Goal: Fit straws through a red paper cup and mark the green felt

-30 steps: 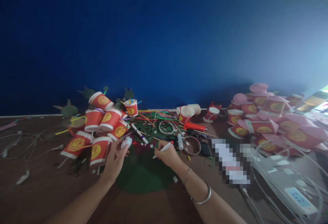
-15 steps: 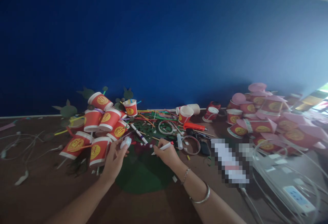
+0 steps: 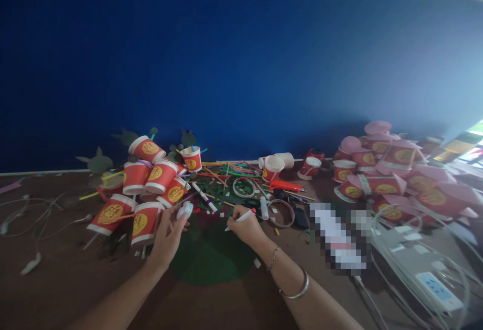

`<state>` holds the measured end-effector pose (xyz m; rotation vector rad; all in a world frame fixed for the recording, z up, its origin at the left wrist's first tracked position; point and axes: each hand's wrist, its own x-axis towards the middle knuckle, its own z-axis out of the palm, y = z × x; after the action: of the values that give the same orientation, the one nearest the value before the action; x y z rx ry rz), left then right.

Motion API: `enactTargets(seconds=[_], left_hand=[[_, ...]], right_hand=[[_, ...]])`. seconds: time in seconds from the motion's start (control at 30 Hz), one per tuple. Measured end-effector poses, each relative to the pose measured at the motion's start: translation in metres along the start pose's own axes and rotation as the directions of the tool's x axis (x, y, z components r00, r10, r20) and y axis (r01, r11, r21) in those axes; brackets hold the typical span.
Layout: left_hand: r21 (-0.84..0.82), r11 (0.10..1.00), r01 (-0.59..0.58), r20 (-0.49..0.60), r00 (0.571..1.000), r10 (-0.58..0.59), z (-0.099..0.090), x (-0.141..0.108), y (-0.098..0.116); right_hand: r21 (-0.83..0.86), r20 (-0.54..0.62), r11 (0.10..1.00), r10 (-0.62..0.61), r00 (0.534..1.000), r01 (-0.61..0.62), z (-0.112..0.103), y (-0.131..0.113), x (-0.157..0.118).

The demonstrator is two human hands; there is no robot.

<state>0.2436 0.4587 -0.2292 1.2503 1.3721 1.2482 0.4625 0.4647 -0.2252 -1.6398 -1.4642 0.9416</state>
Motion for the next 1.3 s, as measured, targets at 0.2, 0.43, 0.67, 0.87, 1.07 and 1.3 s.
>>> enactTargets(seconds=[0.2,0.43,0.67,0.87,1.07,1.3], left_hand=[[0.001,1.0,0.01,0.001,1.0,-0.01,0.001,0.0008,0.0002],[-0.006,1.0,0.012,-0.009,1.0,-0.012,0.0013,-0.0003,0.0044],[-0.013,1.0,0.018,-0.009,1.0,-0.018,0.0008,-0.0008,0.0047],[-0.021,0.999,0.032,-0.009,0.999,-0.032,0.0013,-0.0003,0.0055],[-0.02,0.999,0.033,0.001,0.999,-0.033,0.0018,-0.0003,0.0047],[-0.027,0.999,0.031,0.004,1.0,-0.031,0.001,-0.0001,0.0027]], right_hand=[[0.021,0.006,1.0,0.007,1.0,-0.007,-0.0009,-0.0017,0.0002],[0.062,0.043,0.997,0.033,0.999,-0.035,-0.0021,-0.0015,-0.0002],[0.071,0.017,0.997,-0.01,1.0,0.009,-0.002,-0.0041,-0.0023],[0.049,0.014,0.999,-0.003,1.0,0.002,-0.001,-0.0043,-0.0031],[0.041,0.041,0.999,0.031,0.999,-0.032,-0.0013,-0.0013,-0.0011],[0.071,0.041,0.997,0.01,0.999,-0.013,-0.0018,-0.0037,-0.0021]])
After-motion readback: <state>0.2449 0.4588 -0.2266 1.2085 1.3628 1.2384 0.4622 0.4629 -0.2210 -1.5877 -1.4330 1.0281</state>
